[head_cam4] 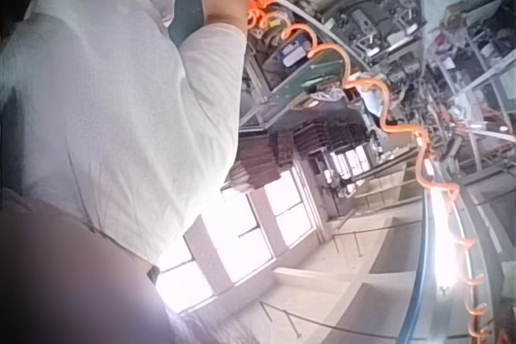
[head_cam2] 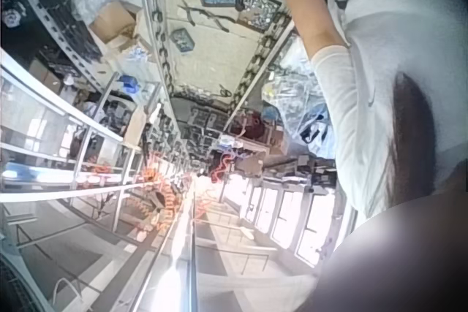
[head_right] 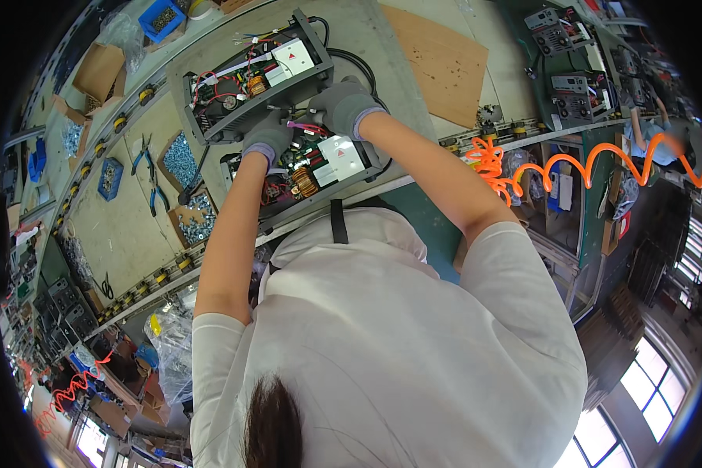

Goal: The recorder is assembling internal components and wiring for power inverters at an electronics assembly station.

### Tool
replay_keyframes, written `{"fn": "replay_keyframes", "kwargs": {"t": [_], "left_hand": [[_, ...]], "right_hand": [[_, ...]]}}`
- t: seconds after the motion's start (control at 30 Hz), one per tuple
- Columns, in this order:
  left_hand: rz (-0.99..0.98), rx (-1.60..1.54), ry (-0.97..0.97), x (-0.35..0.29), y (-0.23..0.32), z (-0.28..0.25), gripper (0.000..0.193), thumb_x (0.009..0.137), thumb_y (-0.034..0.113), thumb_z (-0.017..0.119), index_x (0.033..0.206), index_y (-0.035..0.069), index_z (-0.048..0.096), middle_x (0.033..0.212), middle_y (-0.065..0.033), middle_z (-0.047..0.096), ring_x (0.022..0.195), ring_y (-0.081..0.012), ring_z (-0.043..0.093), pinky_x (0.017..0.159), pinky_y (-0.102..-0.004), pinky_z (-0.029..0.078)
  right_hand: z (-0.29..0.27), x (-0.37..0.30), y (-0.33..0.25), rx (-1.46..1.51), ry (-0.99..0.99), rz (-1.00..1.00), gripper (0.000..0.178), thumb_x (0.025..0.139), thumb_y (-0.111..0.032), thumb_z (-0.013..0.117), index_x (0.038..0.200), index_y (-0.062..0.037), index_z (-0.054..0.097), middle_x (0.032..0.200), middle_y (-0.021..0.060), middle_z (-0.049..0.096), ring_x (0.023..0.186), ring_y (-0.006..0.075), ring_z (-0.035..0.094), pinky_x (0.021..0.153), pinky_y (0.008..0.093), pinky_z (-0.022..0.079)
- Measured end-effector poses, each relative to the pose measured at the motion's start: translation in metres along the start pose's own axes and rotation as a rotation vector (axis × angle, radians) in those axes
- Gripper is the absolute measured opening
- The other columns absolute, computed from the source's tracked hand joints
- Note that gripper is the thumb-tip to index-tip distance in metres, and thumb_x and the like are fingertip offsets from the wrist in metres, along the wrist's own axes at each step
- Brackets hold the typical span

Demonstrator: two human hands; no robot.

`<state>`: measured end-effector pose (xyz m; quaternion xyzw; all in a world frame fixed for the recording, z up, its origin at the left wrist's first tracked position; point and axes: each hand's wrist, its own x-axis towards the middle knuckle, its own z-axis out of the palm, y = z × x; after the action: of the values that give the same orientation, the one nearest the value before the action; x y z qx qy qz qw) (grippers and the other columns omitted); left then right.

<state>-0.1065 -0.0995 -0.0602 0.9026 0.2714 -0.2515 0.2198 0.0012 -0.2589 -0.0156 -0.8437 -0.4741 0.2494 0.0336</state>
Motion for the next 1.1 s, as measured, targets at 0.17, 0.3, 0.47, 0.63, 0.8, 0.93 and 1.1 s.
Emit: {"fn": "replay_keyframes", "kwargs": {"t": [0.17,0.3,0.47,0.63,0.8,0.93,1.1], "left_hand": [[-0.062,-0.250,-0.056,0.000,-0.007,0.002,0.068,0.083,0.054,0.068,0.134,0.010,0.058,0.129,-0.0199,0.067,0.121,-0.0350,0.064,0.104,-0.0410,0.047],[-0.114,-0.305,-0.075,-0.032,-0.002,-0.004,0.066,0.080,0.054,0.073,0.129,0.012,0.062,0.115,-0.0149,0.073,0.110,-0.0321,0.069,0.099,-0.0396,0.049],[0.105,-0.549,-0.106,-0.049,-0.005,-0.004,0.050,0.083,0.050,0.072,0.120,0.017,0.072,0.108,-0.0100,0.076,0.102,-0.0278,0.072,0.096,-0.0388,0.050],[0.113,-0.347,0.035,-0.052,-0.005,0.011,0.050,0.081,0.052,0.074,0.117,0.017,0.073,0.120,-0.0085,0.071,0.116,-0.0288,0.063,0.102,-0.0414,0.045],[0.217,-0.400,-0.060,-0.055,-0.007,0.012,0.044,0.083,0.050,0.073,0.118,0.024,0.073,0.131,-0.0068,0.063,0.125,-0.0298,0.055,0.109,-0.0452,0.039],[0.157,-0.295,0.055,-0.062,-0.002,0.014,0.029,0.086,0.044,0.072,0.114,0.036,0.076,0.133,-0.0056,0.061,0.123,-0.0304,0.055,0.110,-0.0489,0.036],[0.244,-0.215,0.091,-0.066,-0.003,0.019,0.039,0.087,0.039,0.071,0.123,0.023,0.069,0.131,-0.0085,0.060,0.124,-0.0299,0.054,0.108,-0.0509,0.036]], "right_hand": [[0.000,-0.001,-0.012,-0.105,0.006,0.086,0.020,0.089,-0.028,0.065,0.105,-0.0209,0.076,0.095,0.0108,0.075,0.094,0.0268,0.070,0.096,0.0404,0.042],[0.007,-0.027,-0.016,-0.173,0.164,-0.008,0.017,0.090,-0.030,0.066,0.099,-0.0199,0.076,0.082,0.0081,0.072,0.087,0.0253,0.067,0.092,0.0380,0.043],[0.025,-0.053,-0.019,-0.284,0.342,-0.169,0.010,0.081,-0.025,0.068,0.089,-0.0217,0.074,0.078,0.0009,0.070,0.083,0.0204,0.065,0.084,0.0386,0.045],[0.031,-0.062,-0.021,-0.178,0.566,-0.201,0.020,0.071,-0.018,0.075,0.091,-0.0208,0.075,0.082,-0.0022,0.071,0.086,0.0196,0.067,0.081,0.0411,0.049],[0.031,-0.064,-0.023,-0.119,0.584,-0.182,0.025,0.069,-0.016,0.074,0.094,-0.0214,0.077,0.083,-0.0023,0.071,0.088,0.0196,0.066,0.081,0.0409,0.048],[0.028,-0.063,-0.022,-0.115,0.506,-0.203,0.026,0.069,-0.015,0.073,0.094,-0.0214,0.077,0.085,-0.0021,0.071,0.091,0.0198,0.066,0.082,0.0408,0.048],[0.020,-0.067,-0.019,-0.116,0.436,-0.255,0.016,0.075,-0.021,0.070,0.090,-0.0231,0.076,0.079,-0.0009,0.067,0.090,0.0198,0.063,0.082,0.0403,0.046]]}}
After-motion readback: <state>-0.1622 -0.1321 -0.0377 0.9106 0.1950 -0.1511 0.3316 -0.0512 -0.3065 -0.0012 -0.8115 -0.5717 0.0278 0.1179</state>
